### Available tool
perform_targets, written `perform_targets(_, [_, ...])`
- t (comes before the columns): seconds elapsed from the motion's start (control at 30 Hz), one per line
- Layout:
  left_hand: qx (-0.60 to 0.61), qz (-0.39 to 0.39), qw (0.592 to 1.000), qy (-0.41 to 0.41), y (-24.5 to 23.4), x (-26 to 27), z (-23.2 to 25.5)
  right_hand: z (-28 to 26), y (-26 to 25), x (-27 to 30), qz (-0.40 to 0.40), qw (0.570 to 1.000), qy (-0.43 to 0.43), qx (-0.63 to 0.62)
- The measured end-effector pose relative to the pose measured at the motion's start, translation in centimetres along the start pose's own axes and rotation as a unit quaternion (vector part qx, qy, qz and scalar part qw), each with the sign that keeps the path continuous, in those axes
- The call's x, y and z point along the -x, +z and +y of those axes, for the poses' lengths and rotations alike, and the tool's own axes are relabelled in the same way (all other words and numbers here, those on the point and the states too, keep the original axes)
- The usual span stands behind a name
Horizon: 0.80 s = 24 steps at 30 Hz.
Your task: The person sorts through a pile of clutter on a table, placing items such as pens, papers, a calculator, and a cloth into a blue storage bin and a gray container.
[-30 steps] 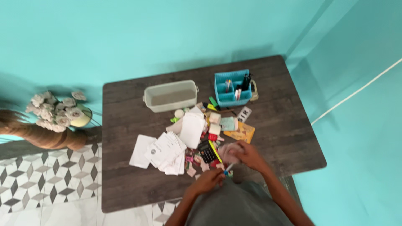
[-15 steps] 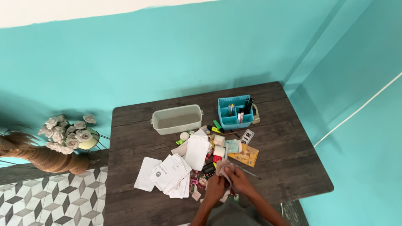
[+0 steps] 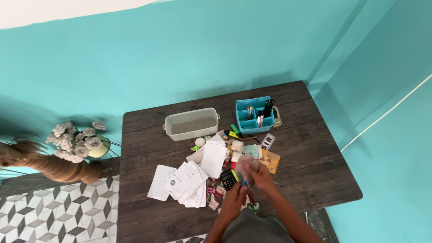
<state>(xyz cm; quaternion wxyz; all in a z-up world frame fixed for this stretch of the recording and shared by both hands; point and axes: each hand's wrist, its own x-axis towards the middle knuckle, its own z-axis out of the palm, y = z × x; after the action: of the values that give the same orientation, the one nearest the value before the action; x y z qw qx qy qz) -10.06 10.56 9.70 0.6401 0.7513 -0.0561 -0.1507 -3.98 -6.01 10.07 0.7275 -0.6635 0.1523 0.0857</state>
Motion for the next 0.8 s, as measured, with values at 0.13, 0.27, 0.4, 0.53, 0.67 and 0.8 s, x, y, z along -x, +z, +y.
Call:
perform_targets(0.13, [0.023,-0.020,0.999,0.032,0.5,0.7,0.5,-0.6,0.2,0.3,0.042,0.998,-0.013,-0.050])
perform_targets(0.27, [0.011,0.028,0.999,0.024,0.0,-0.5,0.0,0.7,1.8,1.8,-0.082,0.992,-0.042,-0.091])
perform_targets(0.4, [-0.029,-0.015,0.999,-0.022,0.0,-0.1,0.1,0.7,1.0,0.6,-0.030,0.997,0.009,-0.076])
perform_targets(0.53, [0.003,-0.069,0.997,0.035,1.0,1.3,0.1,0.8,-1.2,-1.1,0.055,0.991,-0.016,-0.122])
perform_targets(0.67, [0.005,-0.006,0.999,0.031,-0.1,-0.3,0.9,2.9,-0.2,-0.1,0.053,0.996,0.040,-0.054])
perform_targets(0.8, [-0.024,-0.007,0.999,0.031,-1.3,-0.8,1.3,3.3,0.4,1.3,0.026,0.997,0.044,-0.064])
